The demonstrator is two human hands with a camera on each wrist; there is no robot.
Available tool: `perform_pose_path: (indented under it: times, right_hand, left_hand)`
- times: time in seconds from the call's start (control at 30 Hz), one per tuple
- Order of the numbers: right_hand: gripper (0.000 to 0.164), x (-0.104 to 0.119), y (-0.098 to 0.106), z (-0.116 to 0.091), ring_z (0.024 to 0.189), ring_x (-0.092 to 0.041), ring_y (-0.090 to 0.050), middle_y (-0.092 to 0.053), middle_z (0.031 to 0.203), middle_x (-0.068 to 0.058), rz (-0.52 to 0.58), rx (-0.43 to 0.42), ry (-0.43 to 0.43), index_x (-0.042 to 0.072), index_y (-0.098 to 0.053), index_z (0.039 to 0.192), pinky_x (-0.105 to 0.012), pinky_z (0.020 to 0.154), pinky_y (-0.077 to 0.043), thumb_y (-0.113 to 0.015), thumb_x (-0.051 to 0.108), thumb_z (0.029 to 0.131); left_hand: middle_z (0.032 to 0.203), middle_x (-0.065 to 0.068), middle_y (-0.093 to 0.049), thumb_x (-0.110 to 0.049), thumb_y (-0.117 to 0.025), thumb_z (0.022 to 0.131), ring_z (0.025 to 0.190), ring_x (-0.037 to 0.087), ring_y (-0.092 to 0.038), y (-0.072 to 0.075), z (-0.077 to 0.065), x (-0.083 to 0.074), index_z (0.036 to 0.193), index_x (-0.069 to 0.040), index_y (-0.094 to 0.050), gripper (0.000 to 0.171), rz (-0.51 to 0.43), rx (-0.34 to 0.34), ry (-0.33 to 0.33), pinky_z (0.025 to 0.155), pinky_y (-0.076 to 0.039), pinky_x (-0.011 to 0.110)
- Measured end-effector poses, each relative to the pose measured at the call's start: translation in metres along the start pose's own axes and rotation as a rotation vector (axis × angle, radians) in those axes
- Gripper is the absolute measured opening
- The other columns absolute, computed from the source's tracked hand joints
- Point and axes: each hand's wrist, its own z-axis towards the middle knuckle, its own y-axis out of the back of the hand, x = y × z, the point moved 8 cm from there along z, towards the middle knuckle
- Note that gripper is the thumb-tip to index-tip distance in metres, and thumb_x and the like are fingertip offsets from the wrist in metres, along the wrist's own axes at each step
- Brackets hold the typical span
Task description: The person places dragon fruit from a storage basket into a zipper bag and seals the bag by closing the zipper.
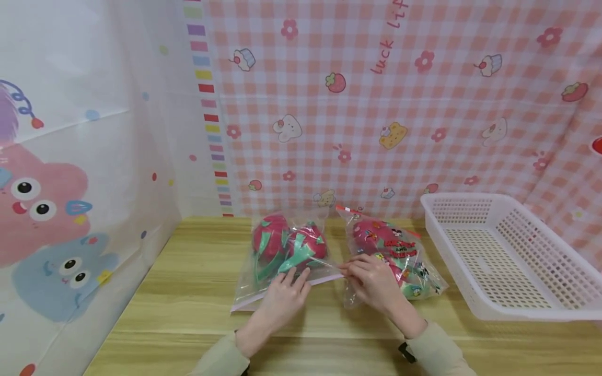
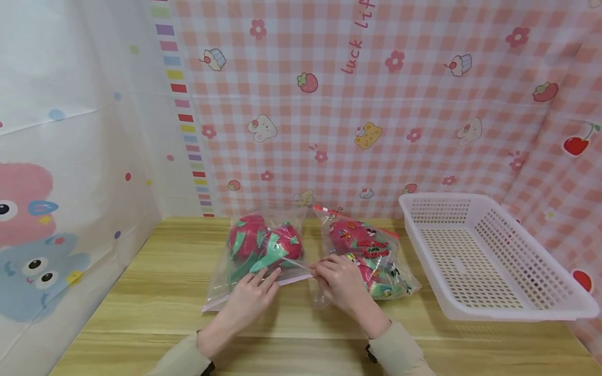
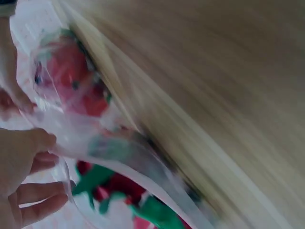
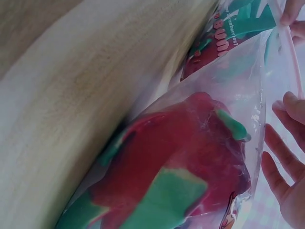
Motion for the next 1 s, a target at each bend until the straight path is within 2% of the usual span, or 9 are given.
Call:
perform_pose_path:
  times: [0.17, 0.27, 0.4, 0.47, 0.53, 0.6, 0.67, 0.83, 1.0]
  right_hand:
    - [0.017, 0.000, 0.001, -0.002, 0.077, -0.016, -0.066, -0.075, 0.080, 0.001, 0.018, -0.016, 0.012, 0.012, -0.070, 0.071, -0.029, 0.067, -0.054, -0.082, 0.004, 0.063]
    - [0.017, 0.000, 0.000, -0.003, 0.078, -0.016, -0.066, -0.075, 0.081, 0.002, 0.023, -0.019, 0.010, 0.012, -0.070, 0.071, -0.030, 0.068, -0.054, -0.082, 0.003, 0.063]
    - [0.013, -0.001, 0.001, -0.003, 0.079, -0.017, -0.066, -0.075, 0.081, 0.002, 0.023, -0.016, 0.010, 0.011, -0.072, 0.074, -0.031, 0.069, -0.054, -0.080, 0.004, 0.066]
    - [0.008, -0.002, 0.001, -0.004, 0.080, -0.017, -0.066, -0.075, 0.081, 0.001, 0.023, -0.008, 0.006, 0.010, -0.073, 0.075, -0.031, 0.069, -0.054, -0.078, 0.007, 0.071]
    - [0.005, -0.003, 0.002, -0.004, 0.080, -0.017, -0.066, -0.075, 0.082, 0.001, 0.022, -0.002, 0.003, 0.009, -0.074, 0.077, -0.031, 0.070, -0.054, -0.077, 0.008, 0.073]
    - [0.006, -0.004, 0.002, -0.004, 0.081, -0.017, -0.066, -0.075, 0.082, 0.001, 0.024, 0.001, -0.001, 0.009, -0.074, 0.077, -0.031, 0.070, -0.054, -0.077, 0.008, 0.073]
    - [0.011, -0.003, 0.003, -0.004, 0.081, -0.017, -0.066, -0.075, 0.083, 0.001, 0.025, -0.004, 0.001, 0.010, -0.073, 0.076, -0.032, 0.070, -0.054, -0.079, 0.006, 0.068]
    - [0.015, -0.002, 0.004, -0.004, 0.080, -0.018, -0.066, -0.075, 0.084, 0.000, 0.027, -0.014, 0.016, 0.011, -0.071, 0.071, -0.032, 0.070, -0.054, -0.080, 0.003, 0.063]
    - [0.014, -0.001, 0.004, -0.005, 0.080, -0.018, -0.066, -0.075, 0.083, 0.000, 0.023, -0.016, 0.022, 0.011, -0.071, 0.071, -0.032, 0.070, -0.054, -0.080, 0.004, 0.064]
  left_hand:
    - [0.117, -0.003, -0.070, -0.022, -0.071, 0.078, 0.092, 0.019, -0.071, -0.003, -0.014, 0.009, 0.087, -0.017, -0.065, 0.012, -0.044, -0.050, -0.043, 0.065, -0.055, 0.027]
    - [0.117, -0.001, -0.069, -0.018, -0.061, 0.085, 0.092, 0.021, -0.071, -0.002, -0.021, 0.014, 0.084, -0.015, -0.063, 0.004, -0.066, -0.079, -0.045, 0.064, -0.054, 0.028]
    - [0.119, 0.002, -0.069, -0.014, -0.057, 0.088, 0.093, 0.022, -0.071, -0.004, -0.029, 0.022, 0.086, -0.014, -0.064, 0.007, -0.071, -0.045, -0.038, 0.066, -0.056, 0.029]
    - [0.118, 0.002, -0.069, -0.016, -0.065, 0.081, 0.093, 0.022, -0.071, -0.005, -0.033, 0.025, 0.087, -0.014, -0.064, 0.006, -0.073, -0.036, -0.035, 0.067, -0.056, 0.030]
    - [0.118, 0.003, -0.069, -0.015, -0.067, 0.078, 0.093, 0.023, -0.071, -0.005, -0.037, 0.029, 0.086, -0.014, -0.064, 0.009, -0.085, -0.045, -0.034, 0.068, -0.056, 0.031]
    - [0.118, 0.002, -0.069, -0.015, -0.068, 0.075, 0.093, 0.023, -0.071, -0.005, -0.040, 0.032, 0.085, -0.014, -0.064, 0.011, -0.108, -0.069, -0.036, 0.068, -0.056, 0.031]
    - [0.118, 0.002, -0.069, -0.014, -0.068, 0.073, 0.092, 0.024, -0.071, -0.005, -0.043, 0.035, 0.085, -0.015, -0.064, 0.012, -0.127, -0.095, -0.041, 0.067, -0.056, 0.031]
    - [0.116, 0.001, -0.070, -0.014, -0.056, 0.078, 0.090, 0.024, -0.071, -0.004, -0.050, 0.041, 0.082, -0.014, -0.061, 0.007, -0.138, -0.127, -0.046, 0.066, -0.056, 0.031]
    - [0.114, 0.002, -0.070, -0.010, -0.042, 0.085, 0.086, 0.023, -0.072, -0.004, -0.059, 0.049, 0.080, -0.013, -0.060, 0.018, -0.142, -0.124, -0.033, 0.066, -0.057, 0.031]
